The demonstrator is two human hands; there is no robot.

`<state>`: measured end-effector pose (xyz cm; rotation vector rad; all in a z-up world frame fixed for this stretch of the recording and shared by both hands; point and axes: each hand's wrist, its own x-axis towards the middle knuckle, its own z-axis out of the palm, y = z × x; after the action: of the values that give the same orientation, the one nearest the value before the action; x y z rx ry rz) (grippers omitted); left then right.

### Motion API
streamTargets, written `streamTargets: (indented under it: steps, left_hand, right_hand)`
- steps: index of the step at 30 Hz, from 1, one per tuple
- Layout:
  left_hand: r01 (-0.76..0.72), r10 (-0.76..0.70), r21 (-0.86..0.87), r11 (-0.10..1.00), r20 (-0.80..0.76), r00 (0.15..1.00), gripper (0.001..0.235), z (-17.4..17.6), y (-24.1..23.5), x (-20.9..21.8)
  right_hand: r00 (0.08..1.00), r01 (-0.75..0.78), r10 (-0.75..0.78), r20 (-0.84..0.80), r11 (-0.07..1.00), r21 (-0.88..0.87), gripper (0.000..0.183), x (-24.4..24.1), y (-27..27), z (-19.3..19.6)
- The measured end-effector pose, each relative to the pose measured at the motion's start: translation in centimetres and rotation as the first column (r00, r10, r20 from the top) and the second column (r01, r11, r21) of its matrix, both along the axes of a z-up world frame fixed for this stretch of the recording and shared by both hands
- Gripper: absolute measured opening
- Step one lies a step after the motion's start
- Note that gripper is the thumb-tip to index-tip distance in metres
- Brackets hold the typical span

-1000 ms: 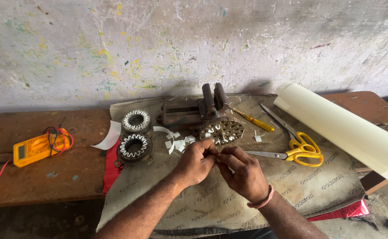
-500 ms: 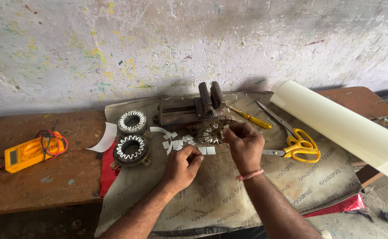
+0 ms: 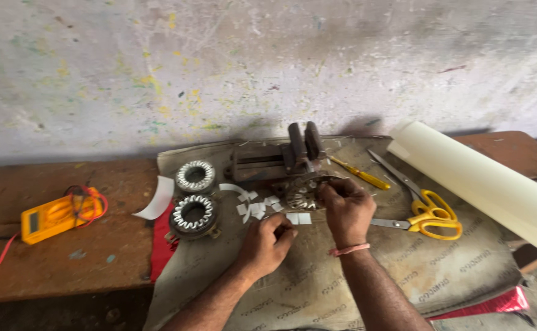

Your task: The person prepares and installs insulation pieces into the slots of a fan motor stator by hand using scissors to trim small white strips.

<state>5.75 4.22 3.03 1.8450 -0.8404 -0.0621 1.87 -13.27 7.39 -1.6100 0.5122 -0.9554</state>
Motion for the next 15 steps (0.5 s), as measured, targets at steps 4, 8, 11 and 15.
streamTargets:
  steps: [4, 8, 11, 15]
  left_hand:
    - [0.024, -0.024, -0.009, 1.0, 0.007, 1.0, 0.008, -0.2, 0.0, 0.1]
    - [0.004, -0.004, -0.001, 1.0, -0.078, 0.997, 0.009, -0.3, 0.1, 0.4]
    - [0.004, -0.005, -0.002, 1.0, -0.096, 0.995, 0.009, -0.3, 0.0, 0.5]
    - [0.02, -0.024, -0.054, 0.998, -0.082, 0.996, 0.009, -0.5, 0.2, 0.3]
  right_hand:
    - [0.999, 0.023, -0.02, -0.044, 0.999, 0.05, 0.009, 0.2, -0.1, 0.1]
    - [0.995, -0.059, 0.033, 0.09, 0.949, 0.309, 0.007, 1.3, -0.5, -0.3]
    - [0.993, -0.067, 0.027, 0.111, 0.922, 0.382, 0.007, 1.4, -0.6, -0.3]
    - [0.995, -0.046, 0.004, 0.104, 0.913, 0.405, 0.006, 1.4, -0.4, -0.3]
